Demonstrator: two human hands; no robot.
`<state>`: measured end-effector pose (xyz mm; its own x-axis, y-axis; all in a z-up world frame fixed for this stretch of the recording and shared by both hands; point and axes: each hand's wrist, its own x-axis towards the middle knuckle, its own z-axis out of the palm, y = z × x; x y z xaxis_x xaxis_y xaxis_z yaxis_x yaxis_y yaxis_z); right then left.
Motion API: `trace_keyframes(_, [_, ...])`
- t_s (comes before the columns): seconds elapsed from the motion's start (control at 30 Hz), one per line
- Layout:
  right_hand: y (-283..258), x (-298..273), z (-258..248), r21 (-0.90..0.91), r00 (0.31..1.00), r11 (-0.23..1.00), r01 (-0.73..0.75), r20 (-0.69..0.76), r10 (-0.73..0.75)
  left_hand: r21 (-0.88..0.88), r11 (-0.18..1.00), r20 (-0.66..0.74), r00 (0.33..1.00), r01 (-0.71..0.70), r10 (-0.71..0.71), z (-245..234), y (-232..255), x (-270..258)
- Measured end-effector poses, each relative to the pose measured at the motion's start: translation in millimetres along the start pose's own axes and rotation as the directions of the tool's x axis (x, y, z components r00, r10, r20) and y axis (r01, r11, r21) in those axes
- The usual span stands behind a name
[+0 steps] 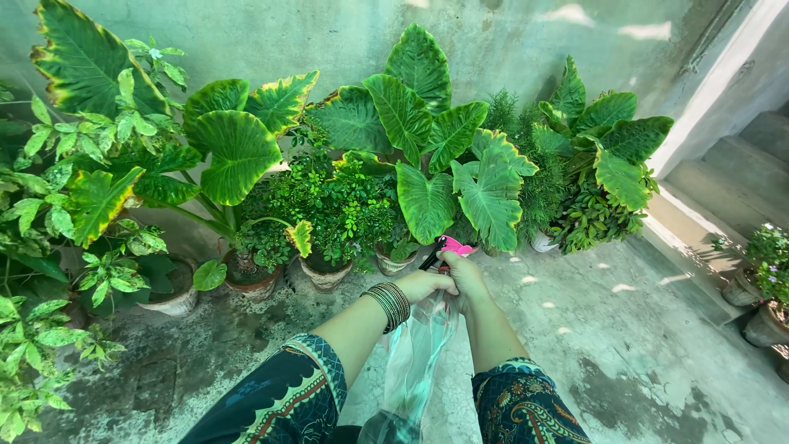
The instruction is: The person uses a spray bottle to mist water onto the leaves of several potted plants, moving across the garden area to cover different varieties.
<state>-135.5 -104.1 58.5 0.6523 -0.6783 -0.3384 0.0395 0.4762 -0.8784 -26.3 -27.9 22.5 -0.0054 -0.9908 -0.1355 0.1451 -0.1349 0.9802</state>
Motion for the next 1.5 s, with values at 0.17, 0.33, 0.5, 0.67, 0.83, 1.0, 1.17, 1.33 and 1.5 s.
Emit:
trace_keyframes(0.17, [-3,-3,27,0.003,0.995,0.996,0.09,0.033,-0.09,-0.061,0.998,-0.032,0.999,-0.016,0.014,-14,5,-14])
trace_keyframes(0.33, [-1,11,36,-0.046,0.991,0.992,0.115,0.07,-0.112,-0.007,0.999,-0.075,0.996,0.045,-0.045,-27,11,-28])
trace_keyframes(0.5, [-6,-4,58,-0.064,0.991,0.992,0.113,0.084,-0.107,-0.036,0.999,-0.088,0.996,-0.017,0.014,-38,7,-29])
trace_keyframes(0.67, [1,7,64,-0.044,0.991,0.998,0.038,0.133,-0.031,-0.046,0.994,-0.106,0.99,-0.096,0.091,-43,10,-39])
trace_keyframes(0.83, [6,25,77,-0.039,0.99,0.998,0.041,0.138,-0.035,-0.031,0.99,-0.122,0.984,-0.136,0.131,-58,14,-50])
trace_keyframes(1.0, [8,27,108,-0.008,0.994,1.0,0.014,0.104,-0.013,-0.042,0.999,-0.086,0.996,-0.029,0.025,-83,20,-61])
trace_keyframes(1.17, [20,54,132,-0.106,0.99,0.991,0.076,0.129,-0.062,-0.066,0.997,-0.107,0.994,-0.044,0.036,-118,12,-67])
trace_keyframes(1.33, [28,73,164,-0.172,0.991,0.98,0.098,0.107,-0.081,-0.072,0.991,-0.195,0.973,0.11,-0.122,-140,42,-105])
trace_keyframes(1.5, [45,91,188,-0.066,0.992,0.997,0.032,0.128,-0.023,-0.178,0.982,-0.062,0.997,-0.062,0.052,-186,10,-86])
